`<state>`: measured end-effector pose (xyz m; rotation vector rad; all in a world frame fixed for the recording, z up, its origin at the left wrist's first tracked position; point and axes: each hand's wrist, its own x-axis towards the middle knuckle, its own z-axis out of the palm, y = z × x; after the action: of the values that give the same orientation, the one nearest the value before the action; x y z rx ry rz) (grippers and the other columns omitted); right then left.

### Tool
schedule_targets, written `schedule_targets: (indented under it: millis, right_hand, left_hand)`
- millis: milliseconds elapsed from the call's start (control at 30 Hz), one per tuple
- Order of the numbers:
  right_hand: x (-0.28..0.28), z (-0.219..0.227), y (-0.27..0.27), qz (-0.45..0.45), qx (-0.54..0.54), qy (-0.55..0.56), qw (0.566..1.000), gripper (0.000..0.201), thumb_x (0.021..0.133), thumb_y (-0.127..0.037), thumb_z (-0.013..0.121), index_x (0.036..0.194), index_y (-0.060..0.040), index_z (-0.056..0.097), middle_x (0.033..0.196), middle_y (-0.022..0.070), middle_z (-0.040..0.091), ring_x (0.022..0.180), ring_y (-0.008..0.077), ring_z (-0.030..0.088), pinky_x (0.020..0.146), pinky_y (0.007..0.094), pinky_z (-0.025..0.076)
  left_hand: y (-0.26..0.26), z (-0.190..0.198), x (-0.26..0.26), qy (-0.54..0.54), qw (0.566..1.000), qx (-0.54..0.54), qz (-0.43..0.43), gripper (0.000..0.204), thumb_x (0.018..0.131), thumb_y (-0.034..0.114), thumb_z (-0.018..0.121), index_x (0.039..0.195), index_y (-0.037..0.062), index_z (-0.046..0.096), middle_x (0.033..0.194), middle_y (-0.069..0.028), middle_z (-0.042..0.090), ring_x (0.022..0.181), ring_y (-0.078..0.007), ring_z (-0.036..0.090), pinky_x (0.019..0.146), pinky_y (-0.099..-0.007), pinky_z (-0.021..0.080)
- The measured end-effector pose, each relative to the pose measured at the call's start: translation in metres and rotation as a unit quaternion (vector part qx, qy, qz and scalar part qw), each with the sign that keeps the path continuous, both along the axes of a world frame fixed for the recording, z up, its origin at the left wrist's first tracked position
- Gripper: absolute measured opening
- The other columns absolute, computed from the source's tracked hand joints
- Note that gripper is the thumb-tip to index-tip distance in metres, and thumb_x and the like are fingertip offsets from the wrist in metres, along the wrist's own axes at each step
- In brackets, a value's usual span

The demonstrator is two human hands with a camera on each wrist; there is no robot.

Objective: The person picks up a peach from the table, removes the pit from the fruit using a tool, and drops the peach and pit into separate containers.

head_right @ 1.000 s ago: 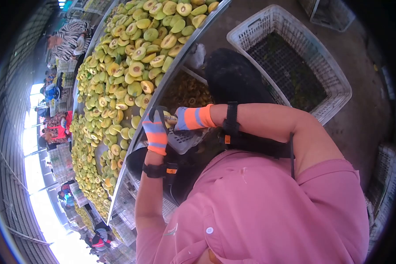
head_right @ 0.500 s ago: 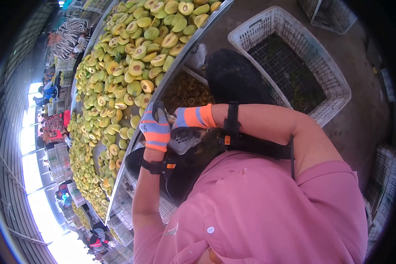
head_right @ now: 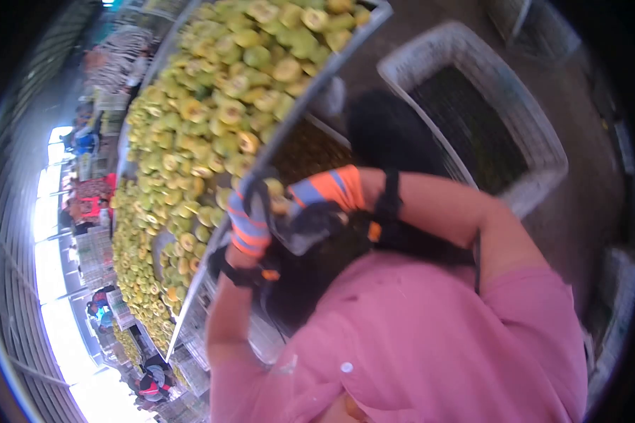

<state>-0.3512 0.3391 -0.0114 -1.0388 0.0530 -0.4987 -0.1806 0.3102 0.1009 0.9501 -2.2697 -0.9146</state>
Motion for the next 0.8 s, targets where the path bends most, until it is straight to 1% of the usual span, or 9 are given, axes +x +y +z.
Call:
schedule_targets:
  millis: [100, 200, 300, 333, 400, 500, 600, 633, 800]
  right_hand:
    - [-0.020, 0.080, 0.019, -0.017, 0.030, -0.006, 0.999, 0.016, 0.089, -0.015, 0.067, 0.099, -0.0032, 0.068, 0.090, 0.0013, 0.066, 0.079, 0.0108, 0.061, 0.071, 0.0258, 0.051]
    - [-0.023, 0.087, 0.026, 0.009, 0.095, 0.058, 0.994, 0.020, 0.090, -0.022, 0.066, 0.101, -0.0052, 0.066, 0.084, -0.0006, 0.064, 0.072, 0.0075, 0.059, 0.062, 0.0239, 0.049]
    - [-0.020, 0.074, 0.024, 0.068, 0.153, 0.087, 0.982, 0.022, 0.089, -0.026, 0.067, 0.099, -0.0061, 0.066, 0.079, -0.0018, 0.061, 0.065, 0.0053, 0.055, 0.054, 0.0204, 0.043]
    - [-0.018, 0.076, 0.028, 0.055, 0.157, 0.060, 0.984, 0.025, 0.089, -0.029, 0.067, 0.100, -0.0063, 0.064, 0.077, -0.0022, 0.059, 0.062, 0.0042, 0.053, 0.051, 0.0172, 0.039]
    - [-0.021, 0.081, 0.028, 0.086, 0.185, 0.059, 0.977, 0.026, 0.089, -0.029, 0.067, 0.103, -0.0071, 0.064, 0.077, -0.0028, 0.059, 0.064, 0.0045, 0.054, 0.052, 0.0178, 0.041]
    - [-0.013, 0.072, 0.027, 0.032, 0.208, 0.051, 0.976, 0.025, 0.090, -0.026, 0.066, 0.102, -0.0042, 0.064, 0.081, -0.0001, 0.062, 0.066, 0.0085, 0.057, 0.057, 0.0211, 0.043]
    - [-0.006, 0.082, 0.020, -0.091, 0.143, 0.134, 0.976, 0.024, 0.092, -0.025, 0.065, 0.105, -0.0055, 0.065, 0.080, -0.0013, 0.062, 0.067, 0.0077, 0.057, 0.059, 0.0214, 0.045]
    - [-0.004, 0.081, 0.019, -0.086, 0.119, 0.161, 0.976, 0.024, 0.092, -0.026, 0.065, 0.106, -0.0059, 0.065, 0.080, -0.0016, 0.062, 0.067, 0.0076, 0.057, 0.059, 0.0216, 0.045]
    - [0.000, 0.057, 0.010, -0.082, 0.013, 0.226, 0.970, 0.038, 0.092, -0.028, 0.064, 0.123, -0.0063, 0.060, 0.085, 0.0018, 0.063, 0.076, 0.0099, 0.062, 0.060, 0.0265, 0.052]
  left_hand:
    - [0.019, 0.033, -0.014, 0.056, 0.997, -0.018, -0.052, 0.025, 0.081, 0.003, 0.053, 0.104, -0.0017, 0.063, 0.087, -0.0175, 0.060, 0.080, -0.0329, 0.063, 0.072, -0.0383, 0.051]
    - [0.028, 0.042, -0.014, 0.096, 0.993, 0.049, -0.041, 0.021, 0.087, 0.008, 0.052, 0.103, -0.0030, 0.062, 0.092, -0.0172, 0.062, 0.079, -0.0293, 0.063, 0.071, -0.0355, 0.051]
    - [0.022, 0.022, -0.009, 0.097, 0.987, -0.101, -0.080, 0.021, 0.090, 0.012, 0.052, 0.101, -0.0036, 0.062, 0.090, -0.0174, 0.061, 0.076, -0.0295, 0.063, 0.070, -0.0357, 0.050]
    - [0.024, 0.034, -0.010, 0.093, 0.991, -0.056, -0.080, 0.023, 0.092, 0.014, 0.051, 0.101, -0.0044, 0.061, 0.089, -0.0169, 0.061, 0.076, -0.0285, 0.063, 0.068, -0.0353, 0.050]
    - [0.019, 0.037, -0.009, 0.096, 0.983, -0.103, -0.115, 0.019, 0.087, 0.001, 0.055, 0.105, -0.0049, 0.061, 0.092, -0.0174, 0.062, 0.078, -0.0340, 0.063, 0.070, -0.0358, 0.052]
    - [0.019, 0.053, -0.011, 0.095, 0.989, 0.077, -0.081, 0.024, 0.094, 0.015, 0.049, 0.104, -0.0027, 0.061, 0.084, -0.0120, 0.060, 0.075, -0.0238, 0.063, 0.068, -0.0331, 0.049]
    - [0.008, 0.011, -0.005, 0.117, 0.981, 0.147, 0.038, 0.024, 0.095, 0.017, 0.050, 0.105, -0.0009, 0.062, 0.080, -0.0089, 0.059, 0.074, -0.0196, 0.063, 0.067, -0.0319, 0.049]
    - [0.007, 0.007, -0.003, 0.103, 0.990, 0.084, 0.041, 0.024, 0.096, 0.019, 0.050, 0.104, 0.0005, 0.062, 0.077, -0.0061, 0.060, 0.070, -0.0157, 0.062, 0.064, -0.0301, 0.048]
    - [0.005, -0.016, 0.006, 0.014, 0.986, 0.137, 0.098, 0.024, 0.097, 0.020, 0.048, 0.101, 0.0017, 0.062, 0.075, -0.0038, 0.062, 0.066, -0.0130, 0.060, 0.062, -0.0287, 0.047]
